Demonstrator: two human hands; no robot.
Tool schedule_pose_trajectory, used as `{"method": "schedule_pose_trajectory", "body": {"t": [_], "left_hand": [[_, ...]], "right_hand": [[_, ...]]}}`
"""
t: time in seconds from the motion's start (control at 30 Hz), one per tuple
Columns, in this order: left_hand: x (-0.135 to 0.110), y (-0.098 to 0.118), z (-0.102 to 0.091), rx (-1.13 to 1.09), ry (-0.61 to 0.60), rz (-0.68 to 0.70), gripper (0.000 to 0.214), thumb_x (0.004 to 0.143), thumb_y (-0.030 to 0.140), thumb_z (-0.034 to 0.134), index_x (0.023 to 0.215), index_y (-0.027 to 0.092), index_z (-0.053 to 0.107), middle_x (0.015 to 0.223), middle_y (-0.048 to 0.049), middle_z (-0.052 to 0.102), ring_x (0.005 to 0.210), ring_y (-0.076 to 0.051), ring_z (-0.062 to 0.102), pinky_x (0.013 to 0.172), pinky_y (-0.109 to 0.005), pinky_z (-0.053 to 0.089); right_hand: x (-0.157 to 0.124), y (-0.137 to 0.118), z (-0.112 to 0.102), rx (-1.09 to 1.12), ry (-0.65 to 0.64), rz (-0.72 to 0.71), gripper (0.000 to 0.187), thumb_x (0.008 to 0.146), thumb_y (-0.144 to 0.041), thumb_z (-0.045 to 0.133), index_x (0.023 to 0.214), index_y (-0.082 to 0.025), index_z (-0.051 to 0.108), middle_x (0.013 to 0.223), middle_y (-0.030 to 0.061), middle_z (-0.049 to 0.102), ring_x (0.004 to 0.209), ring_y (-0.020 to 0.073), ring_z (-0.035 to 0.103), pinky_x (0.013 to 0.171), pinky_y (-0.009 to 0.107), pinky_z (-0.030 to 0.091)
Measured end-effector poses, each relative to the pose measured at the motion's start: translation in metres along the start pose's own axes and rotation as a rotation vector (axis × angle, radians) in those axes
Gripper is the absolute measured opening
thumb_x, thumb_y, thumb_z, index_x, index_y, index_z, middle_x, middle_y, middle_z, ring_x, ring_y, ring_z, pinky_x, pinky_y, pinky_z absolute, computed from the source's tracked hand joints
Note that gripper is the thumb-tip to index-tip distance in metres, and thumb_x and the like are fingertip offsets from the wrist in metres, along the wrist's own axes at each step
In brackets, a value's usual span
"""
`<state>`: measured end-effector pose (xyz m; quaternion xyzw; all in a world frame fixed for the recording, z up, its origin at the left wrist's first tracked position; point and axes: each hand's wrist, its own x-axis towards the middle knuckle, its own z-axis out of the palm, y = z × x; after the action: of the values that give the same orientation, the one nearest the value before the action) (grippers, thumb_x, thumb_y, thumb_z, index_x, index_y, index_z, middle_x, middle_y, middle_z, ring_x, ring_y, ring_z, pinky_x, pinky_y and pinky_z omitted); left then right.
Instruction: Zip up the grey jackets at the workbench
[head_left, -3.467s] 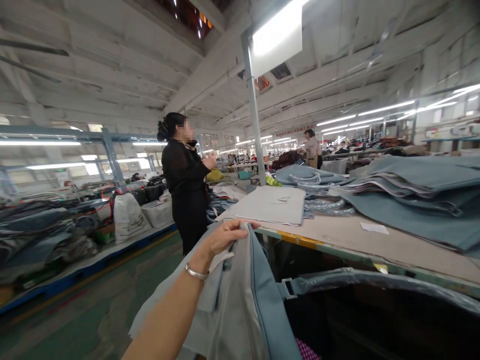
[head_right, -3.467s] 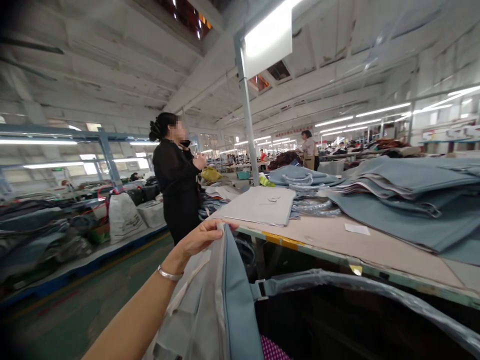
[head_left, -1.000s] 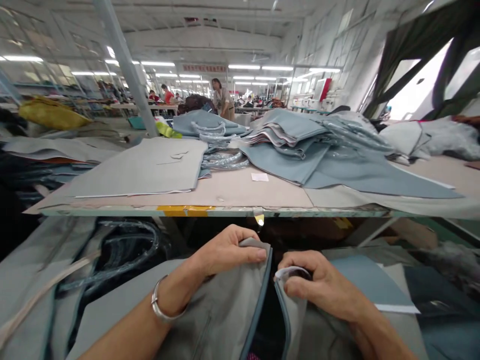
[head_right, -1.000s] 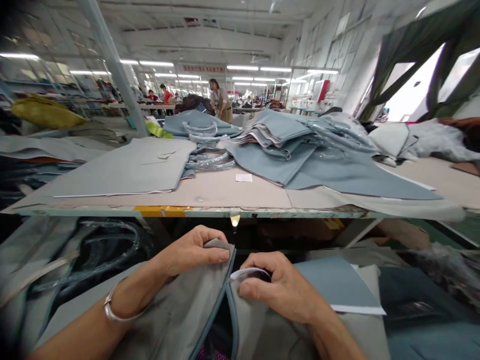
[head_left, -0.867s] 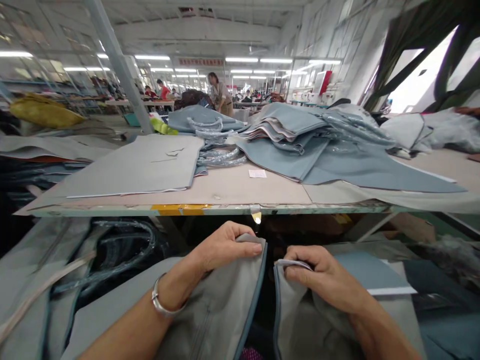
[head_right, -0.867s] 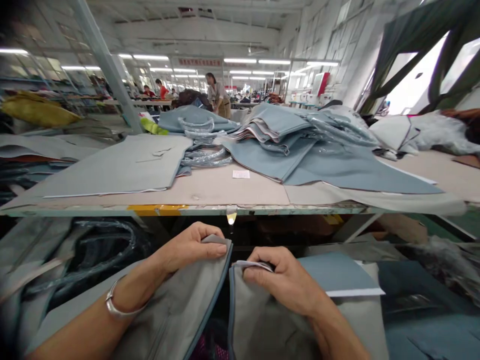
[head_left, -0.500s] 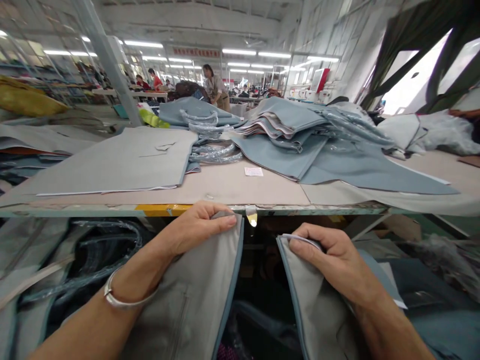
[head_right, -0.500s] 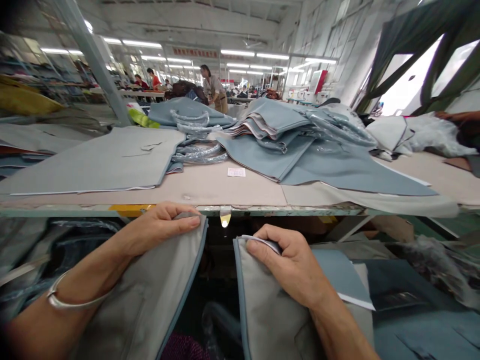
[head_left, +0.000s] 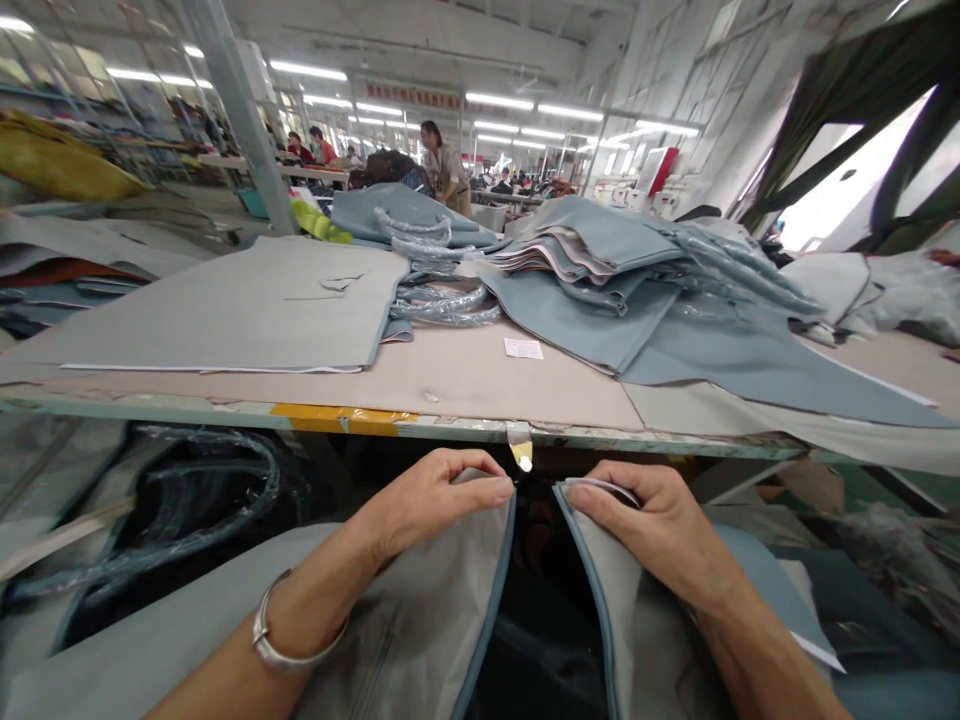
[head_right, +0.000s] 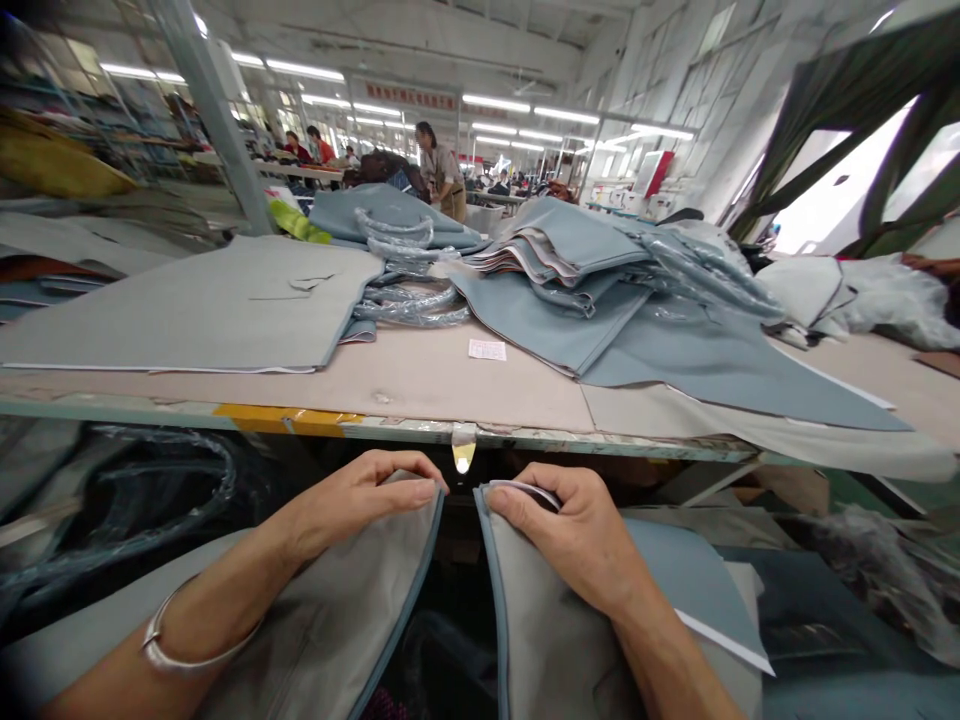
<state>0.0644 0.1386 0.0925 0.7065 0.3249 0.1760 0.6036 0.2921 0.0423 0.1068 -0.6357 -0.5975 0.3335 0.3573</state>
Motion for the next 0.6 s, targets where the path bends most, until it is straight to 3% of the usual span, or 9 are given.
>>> {"method": "schedule_pose_trajectory", "body": {"t": [0.07, 0.17, 0.33, 0.6], "left_hand": [[0.002, 0.0, 0.005, 0.047, 0.037, -0.033, 0.036, 0.078, 0.05, 0.07, 0.085, 0.015, 0.071, 0.075, 0.0002, 0.061, 0.072, -0.014, 0.051, 0.067, -0.024, 0.036], [0.002, -0.003, 0.012, -0.072, 0.073, -0.116, 0.04, 0.074, 0.053, 0.073, 0.074, 0.013, 0.067, 0.06, 0.0033, 0.05, 0.057, -0.01, 0.04, 0.056, -0.022, 0.029], [0.001, -0.005, 0.009, -0.286, 0.007, -0.175, 0.038, 0.073, 0.049, 0.073, 0.073, 0.014, 0.061, 0.062, 0.0019, 0.052, 0.057, -0.009, 0.042, 0.054, -0.021, 0.031], [0.017, 0.005, -0.003, -0.207, 0.017, -0.177, 0.031, 0.07, 0.042, 0.072, 0.069, 0.014, 0.06, 0.057, 0.0048, 0.046, 0.052, -0.007, 0.036, 0.049, -0.019, 0.027]], "right_hand": [[0.003, -0.003, 0.0, -0.01, -0.007, -0.005, 0.048, 0.081, -0.055, 0.063, 0.065, -0.01, 0.063, 0.058, -0.0002, 0.043, 0.055, 0.0088, 0.035, 0.049, 0.019, 0.026], [0.007, -0.004, 0.0, -0.012, 0.017, -0.028, 0.047, 0.082, -0.055, 0.063, 0.065, -0.011, 0.064, 0.057, -0.0002, 0.044, 0.054, 0.0089, 0.036, 0.049, 0.019, 0.026], [0.011, 0.002, 0.002, -0.039, 0.057, -0.07, 0.039, 0.084, -0.048, 0.063, 0.069, -0.012, 0.068, 0.06, 0.0005, 0.052, 0.056, 0.0097, 0.043, 0.05, 0.018, 0.031], [0.027, 0.002, 0.0, -0.022, 0.033, -0.102, 0.033, 0.081, -0.041, 0.067, 0.065, -0.012, 0.067, 0.054, 0.0001, 0.052, 0.05, 0.0081, 0.04, 0.046, 0.017, 0.029]]}}
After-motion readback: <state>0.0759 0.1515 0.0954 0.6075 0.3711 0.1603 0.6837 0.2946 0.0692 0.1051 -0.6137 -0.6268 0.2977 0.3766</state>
